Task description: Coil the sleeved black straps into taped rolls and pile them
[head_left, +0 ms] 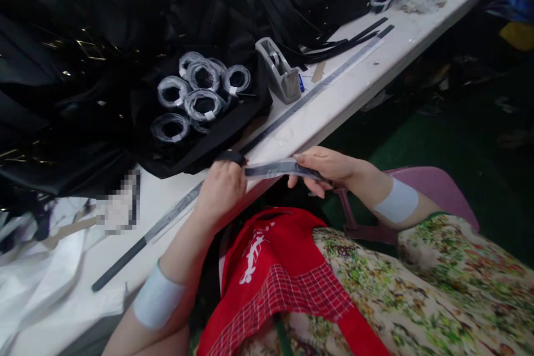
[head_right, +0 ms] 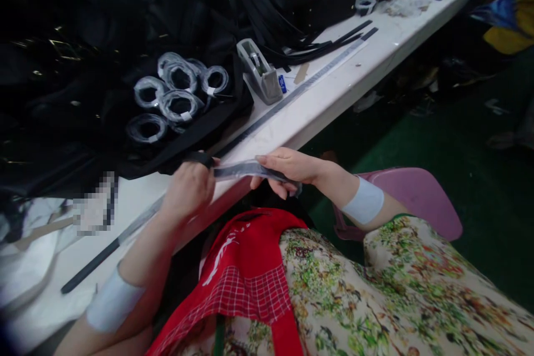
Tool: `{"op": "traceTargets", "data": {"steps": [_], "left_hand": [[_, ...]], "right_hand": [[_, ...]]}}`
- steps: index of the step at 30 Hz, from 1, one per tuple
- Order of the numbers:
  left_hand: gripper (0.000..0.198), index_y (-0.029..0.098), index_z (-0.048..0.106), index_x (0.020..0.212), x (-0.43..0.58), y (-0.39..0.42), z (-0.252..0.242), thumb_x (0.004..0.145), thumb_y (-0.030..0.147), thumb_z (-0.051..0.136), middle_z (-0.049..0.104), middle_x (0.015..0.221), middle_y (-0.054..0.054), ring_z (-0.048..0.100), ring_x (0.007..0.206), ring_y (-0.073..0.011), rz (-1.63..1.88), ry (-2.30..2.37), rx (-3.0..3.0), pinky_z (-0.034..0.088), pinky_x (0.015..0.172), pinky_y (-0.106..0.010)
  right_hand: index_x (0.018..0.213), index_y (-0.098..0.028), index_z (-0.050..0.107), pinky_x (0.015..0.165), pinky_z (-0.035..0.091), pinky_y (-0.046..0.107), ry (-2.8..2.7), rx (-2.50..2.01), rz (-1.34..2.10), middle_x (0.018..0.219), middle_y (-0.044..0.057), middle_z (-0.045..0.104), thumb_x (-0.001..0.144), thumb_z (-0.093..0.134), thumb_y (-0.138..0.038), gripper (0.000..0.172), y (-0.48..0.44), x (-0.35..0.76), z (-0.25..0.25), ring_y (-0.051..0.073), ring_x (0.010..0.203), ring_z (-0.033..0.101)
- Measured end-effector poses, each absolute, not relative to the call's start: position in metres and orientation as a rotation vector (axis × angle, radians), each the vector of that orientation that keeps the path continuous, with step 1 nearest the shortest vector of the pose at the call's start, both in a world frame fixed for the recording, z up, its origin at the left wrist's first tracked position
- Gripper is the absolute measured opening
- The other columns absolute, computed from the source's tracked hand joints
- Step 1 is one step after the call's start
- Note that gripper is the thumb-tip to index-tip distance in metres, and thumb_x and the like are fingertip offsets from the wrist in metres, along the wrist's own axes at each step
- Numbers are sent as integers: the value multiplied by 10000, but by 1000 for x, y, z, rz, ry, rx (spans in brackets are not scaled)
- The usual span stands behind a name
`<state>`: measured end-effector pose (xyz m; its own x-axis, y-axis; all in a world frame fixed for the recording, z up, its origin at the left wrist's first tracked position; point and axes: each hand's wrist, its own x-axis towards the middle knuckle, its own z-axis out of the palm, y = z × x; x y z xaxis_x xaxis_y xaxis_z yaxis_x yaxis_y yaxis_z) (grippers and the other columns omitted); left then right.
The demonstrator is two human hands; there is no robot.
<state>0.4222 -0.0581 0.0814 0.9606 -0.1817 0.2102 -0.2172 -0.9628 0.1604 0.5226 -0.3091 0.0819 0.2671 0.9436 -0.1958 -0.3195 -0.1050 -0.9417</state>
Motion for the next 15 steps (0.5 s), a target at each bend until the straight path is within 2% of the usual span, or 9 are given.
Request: {"op": "traceTargets", "data": {"steps": [3,5,7,9,11,12,13,14,15], "left_hand": [[213,148,610,865,410,-72,64,863,218,409,638,781,-133,593,793,-282,27,-597,2925,482,771,-426],[215,151,611,877,402,-82,59,873,273,435,634,795,-133,589,798,-280,-47,-676,2847,471,780,-418],[231,154,609,868,396,-89,59,899,297,431,633,783,-128,589,788,-274,-100,-622,2803,456,780,-405],[264,167,595,806,393,-92,63,927,297,399,615,719,-103,578,714,-247,-192,-463,2768,440,729,-370],[325,182,574,753,393,-94,70,954,320,360,583,652,-57,542,623,-201,-297,-269,2648,414,660,-320],[362,187,562,731,393,-95,74,967,353,342,564,625,-34,519,589,-178,-348,-184,2540,399,630,-297],[401,188,554,716,393,-97,78,975,394,328,545,604,-15,495,565,-157,-398,-117,2405,385,604,-276],[434,185,548,705,393,-99,82,975,440,322,528,588,0,471,546,-139,-445,-66,2253,371,579,-259],[462,181,542,698,393,-101,85,968,489,328,505,569,14,442,525,-123,-490,-26,2095,354,551,-246]], "right_hand": [[844,-75,685,308,326,147,-600,-1235,1182,344,-58,492,951,451,-550,540,-313,533,74,39,250,320],[752,-97,665,348,393,171,-559,-1252,1172,292,-100,374,925,501,-551,513,-316,543,64,35,238,258],[701,-117,636,360,405,193,-561,-1301,1161,282,-129,283,907,522,-552,495,-319,555,54,30,239,187],[735,-123,634,385,417,210,-641,-1430,1097,328,-118,327,891,537,-541,457,-320,564,47,42,270,243],[897,-109,656,527,508,262,-794,-1647,863,515,-37,548,834,623,-490,388,-318,562,44,98,431,490],[1025,-105,645,655,543,308,-892,-1759,688,711,31,650,790,678,-443,413,-315,557,45,150,622,608],[1155,-111,605,798,537,357,-1004,-1847,518,940,92,679,748,719,-384,504,-311,548,45,207,852,645],[1254,-124,551,914,495,390,-1123,-1901,385,1125,128,644,723,734,-321,596,-306,537,45,247,1039,609],[1300,-135,515,979,453,402,-1231,-1930,304,1223,140,605,724,721,-265,626,-300,525,45,263,1138,564]]}}
